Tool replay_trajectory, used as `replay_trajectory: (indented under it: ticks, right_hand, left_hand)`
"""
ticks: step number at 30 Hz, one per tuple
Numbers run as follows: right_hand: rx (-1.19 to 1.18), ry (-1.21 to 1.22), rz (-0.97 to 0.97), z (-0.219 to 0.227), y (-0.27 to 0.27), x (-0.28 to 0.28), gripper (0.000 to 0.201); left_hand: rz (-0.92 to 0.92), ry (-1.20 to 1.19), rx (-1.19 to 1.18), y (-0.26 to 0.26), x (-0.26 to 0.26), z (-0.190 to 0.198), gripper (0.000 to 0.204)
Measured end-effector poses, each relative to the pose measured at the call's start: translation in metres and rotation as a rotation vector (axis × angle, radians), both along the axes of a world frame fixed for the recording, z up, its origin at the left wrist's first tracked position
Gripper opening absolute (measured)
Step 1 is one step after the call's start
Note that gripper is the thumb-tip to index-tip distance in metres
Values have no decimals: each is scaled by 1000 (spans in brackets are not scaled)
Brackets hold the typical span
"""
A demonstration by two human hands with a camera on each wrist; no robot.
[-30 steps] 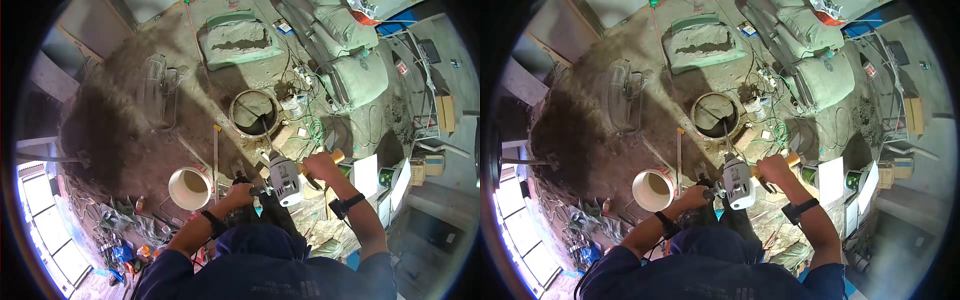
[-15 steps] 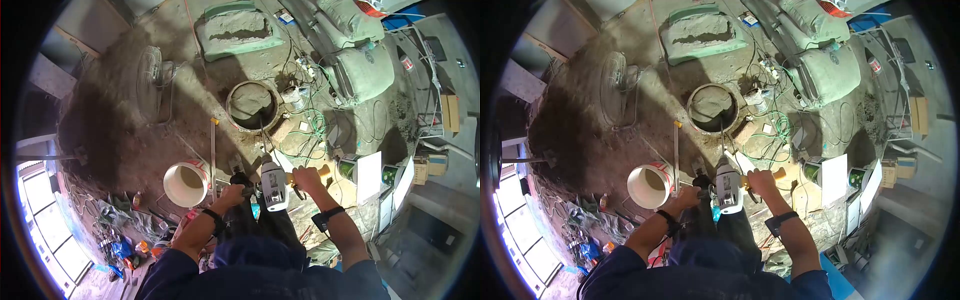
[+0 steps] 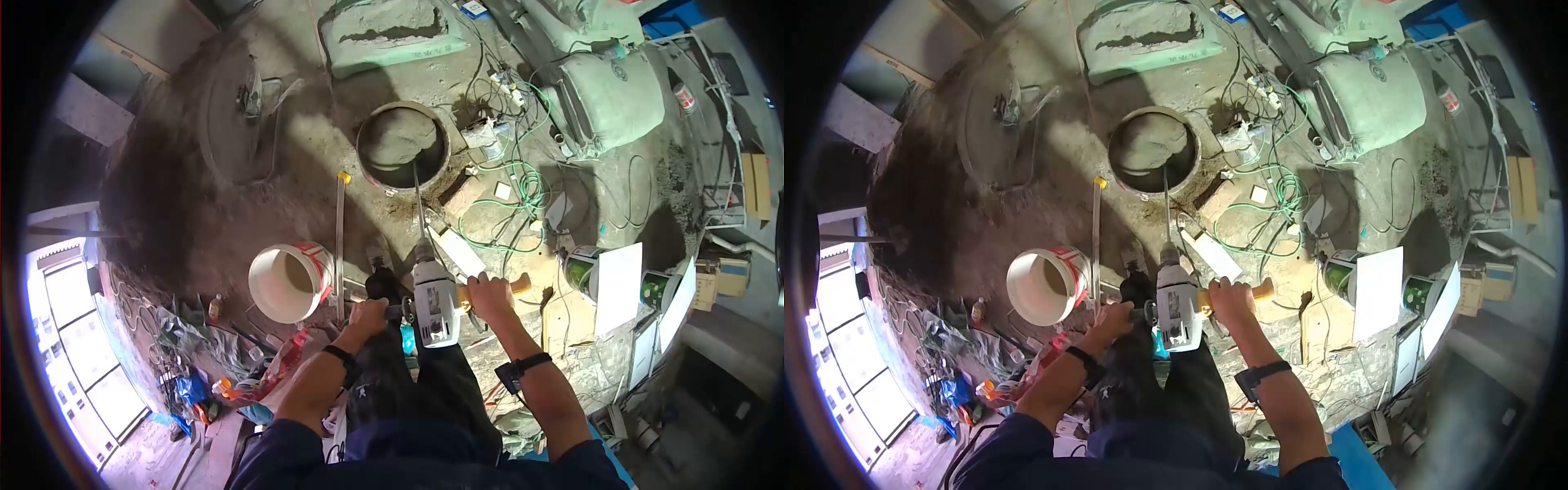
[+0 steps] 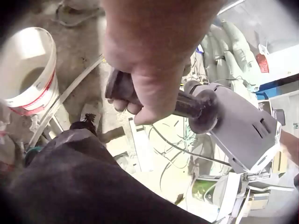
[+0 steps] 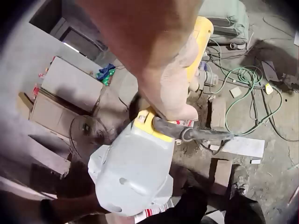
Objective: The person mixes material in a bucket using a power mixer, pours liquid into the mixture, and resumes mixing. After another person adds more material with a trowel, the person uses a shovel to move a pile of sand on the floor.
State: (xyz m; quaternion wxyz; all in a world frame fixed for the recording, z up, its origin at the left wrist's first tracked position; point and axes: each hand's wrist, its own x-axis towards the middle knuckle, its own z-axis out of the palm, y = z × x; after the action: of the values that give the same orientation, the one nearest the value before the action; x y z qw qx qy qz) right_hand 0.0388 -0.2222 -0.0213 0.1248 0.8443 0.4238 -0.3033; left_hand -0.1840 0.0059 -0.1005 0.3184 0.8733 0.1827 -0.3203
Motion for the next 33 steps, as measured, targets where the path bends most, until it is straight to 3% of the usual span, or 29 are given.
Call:
replay_trajectory:
  ticks: [14, 30, 33]
  right_hand:
    - [202, -107, 51, -43, -59, -13, 13]
    - [223, -140, 135, -62, -88, 3, 19]
    - [231, -134, 137, -68, -97, 9, 19]
  left_hand:
    - [56, -51, 53, -62, -21, -35, 15]
    - [108, -71, 27, -92, -13, -40, 17]
    - [65, 11, 61, -99, -12, -46, 24]
